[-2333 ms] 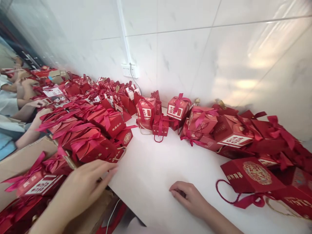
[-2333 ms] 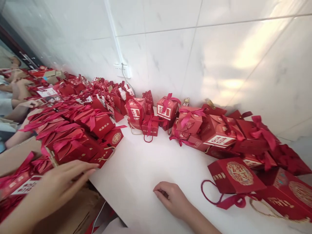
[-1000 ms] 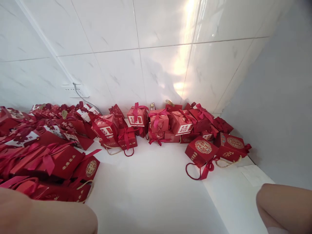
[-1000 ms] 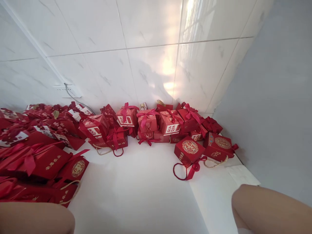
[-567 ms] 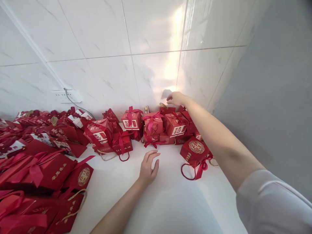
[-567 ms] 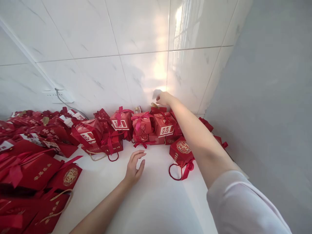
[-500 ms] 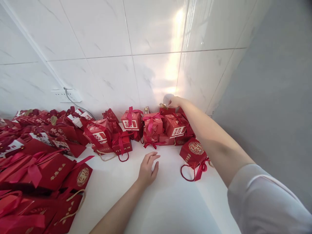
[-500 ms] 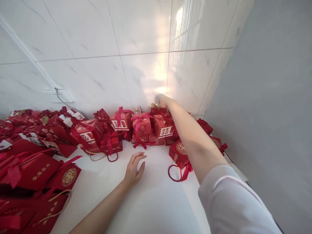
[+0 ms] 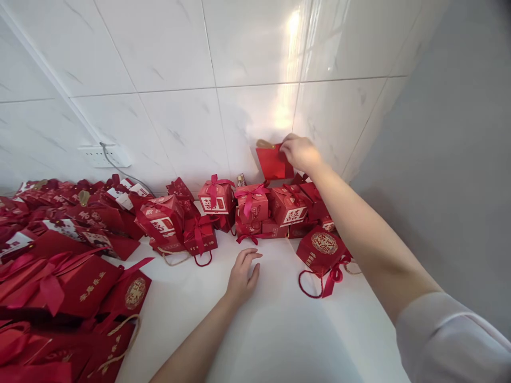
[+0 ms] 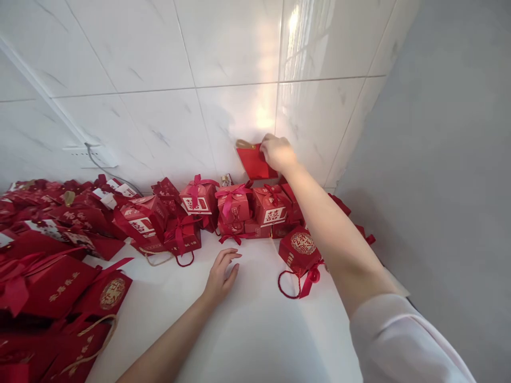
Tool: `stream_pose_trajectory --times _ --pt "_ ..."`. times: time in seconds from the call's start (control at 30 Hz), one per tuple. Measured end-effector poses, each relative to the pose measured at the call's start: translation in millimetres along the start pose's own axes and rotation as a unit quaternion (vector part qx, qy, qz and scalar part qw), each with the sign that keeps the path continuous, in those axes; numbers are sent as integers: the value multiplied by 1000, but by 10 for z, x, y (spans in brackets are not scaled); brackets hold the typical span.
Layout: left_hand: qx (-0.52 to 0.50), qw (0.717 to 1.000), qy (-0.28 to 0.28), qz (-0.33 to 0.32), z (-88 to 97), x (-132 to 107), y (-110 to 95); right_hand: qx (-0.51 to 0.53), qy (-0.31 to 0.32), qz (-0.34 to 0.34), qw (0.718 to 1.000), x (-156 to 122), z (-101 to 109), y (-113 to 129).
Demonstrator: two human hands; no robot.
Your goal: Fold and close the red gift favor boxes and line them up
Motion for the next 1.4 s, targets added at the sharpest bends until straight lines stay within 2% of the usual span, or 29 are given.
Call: stream_pose_trajectory --times 0.07,0.1,0.17,0.23,0.3,0.37,0.4,0.47,0.53,0.63,0.7,0.77,0.87,0.97,1.07,1.17,1.4 --pt "-12 1000 -24 0 31 20 -13 18 -136 -6 991 -224 428 113" --pt "-19 999 -41 -4 75 49 -39 38 -184 4 982 -389 620 194" --pt "-30 996 -83 -21 248 153 -153 77 -252 4 965 -780 939 341" --pt "-26 988 -141 -52 542 304 -354 119 -286 -9 951 -1178 1143 466" --pt "-21 969 -235 -72 938 455 -586 173 -261 -8 950 -1479 1178 595" --pt "-56 937 -335 -80 1332 558 -791 223 -181 35 957 -1643 1034 778" --pt "-73 932 -346 -78 1471 608 -875 244 -127 67 959 -1682 904 892" --pt "-107 946 -300 -60 1614 699 -998 276 -15 132 952 -1715 574 1132" --pt "-112 974 -196 -30 1594 747 -1071 289 67 164 941 -1716 244 1317" --pt "-53 997 -20 52 1393 722 -1076 288 135 160 934 -1715 -84 1421" --pt "13 991 69 115 1254 674 -1036 272 157 144 939 -1736 -149 1393" --pt "68 977 122 161 1154 643 -996 269 151 118 944 -1759 -115 1336" --pt "80 968 152 182 1032 658 -961 309 92 83 943 -1769 -14 1324" --pt "57 970 158 173 918 704 -923 319 54 103 941 -1765 -20 1475" --pt "62 972 154 165 840 734 -871 300 65 158 938 -1763 -106 1676" --pt "59 973 150 164 811 745 -825 288 72 191 936 -1759 -149 1747" --pt "0 970 167 178 833 750 -763 357 135 152 912 -1746 -200 1479"
Point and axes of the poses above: each hand's wrist, its own x-axis towards the middle knuckle, its own z-axis out of the back of the hand, y = z × x, the point moved 5 cm from there along x, towards the middle knuckle, and after that the axes turned 14 degrees about -x, right-handed, at the moved point
